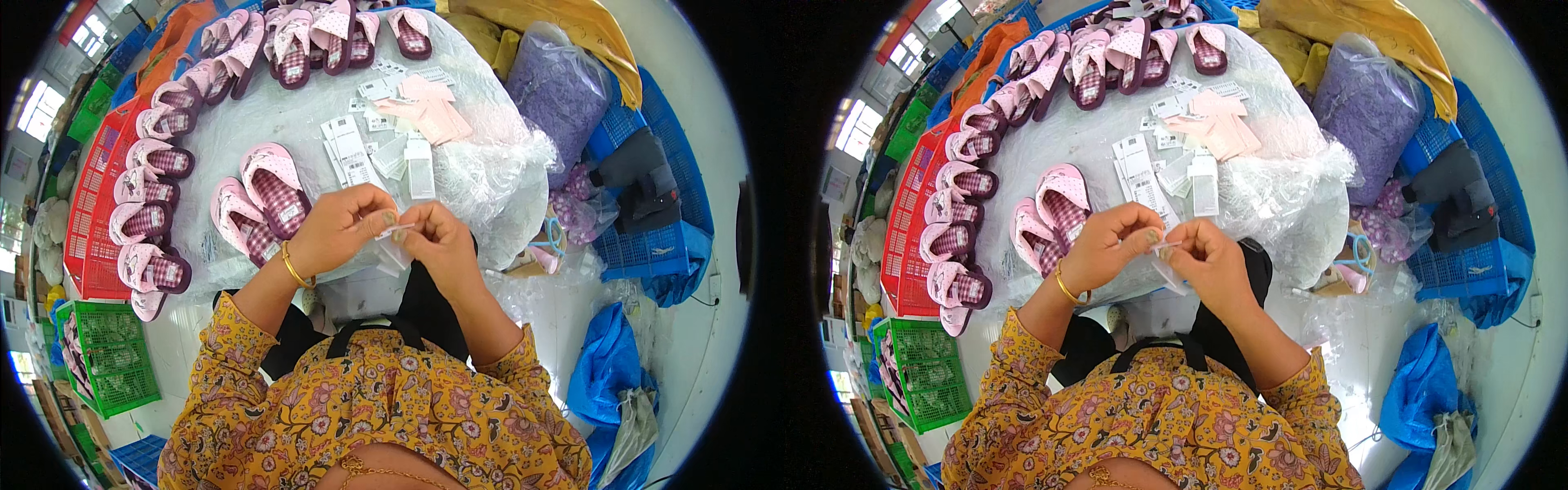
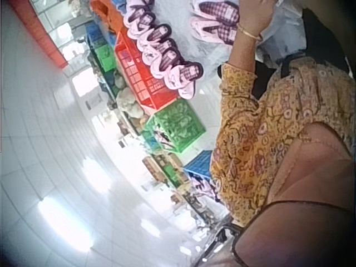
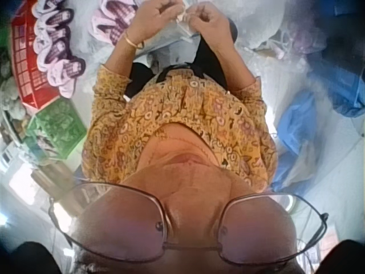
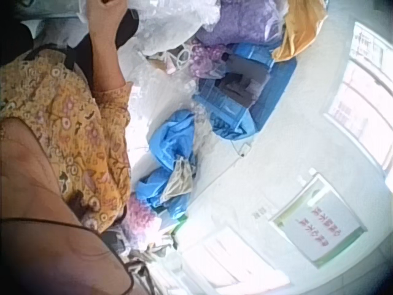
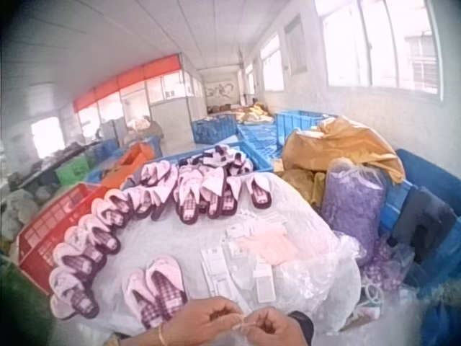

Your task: The person sits on the floor and attaches paper tags to pink and purple checkered slippers. They pick up a tag, attach it to the strap of a slipper, and place the finished pair into a blue basket. The process is repeated for multiple pairs.

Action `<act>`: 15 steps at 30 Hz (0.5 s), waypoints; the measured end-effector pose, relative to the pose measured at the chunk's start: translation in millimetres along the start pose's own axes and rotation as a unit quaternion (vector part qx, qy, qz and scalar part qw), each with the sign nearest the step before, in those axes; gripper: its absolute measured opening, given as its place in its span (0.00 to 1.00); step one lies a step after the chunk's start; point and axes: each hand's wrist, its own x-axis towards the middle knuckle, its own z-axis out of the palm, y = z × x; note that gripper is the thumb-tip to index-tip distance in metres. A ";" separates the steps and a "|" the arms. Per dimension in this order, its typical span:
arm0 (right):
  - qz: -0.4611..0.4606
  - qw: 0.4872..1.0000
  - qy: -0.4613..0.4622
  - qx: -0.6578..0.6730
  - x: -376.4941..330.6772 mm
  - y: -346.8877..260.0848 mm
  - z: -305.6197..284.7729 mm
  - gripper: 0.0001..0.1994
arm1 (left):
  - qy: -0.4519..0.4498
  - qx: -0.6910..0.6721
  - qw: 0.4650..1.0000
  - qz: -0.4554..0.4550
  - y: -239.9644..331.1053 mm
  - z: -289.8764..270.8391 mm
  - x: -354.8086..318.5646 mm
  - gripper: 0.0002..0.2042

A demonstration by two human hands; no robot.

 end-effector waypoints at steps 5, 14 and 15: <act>0.015 1.000 -0.024 -0.009 -6.3 2.7 -2.9 0.08 | -0.033 0.044 0.998 0.007 -3.6 0.0 1.4 0.07; 0.007 1.000 -0.012 -0.028 -25.4 -16.3 -8.3 0.09 | -0.076 0.014 0.997 0.018 11.9 4.5 2.4 0.05; 0.059 0.997 -0.024 0.049 -23.3 -13.7 -8.7 0.08 | -0.085 0.028 0.996 0.025 15.1 6.7 5.4 0.05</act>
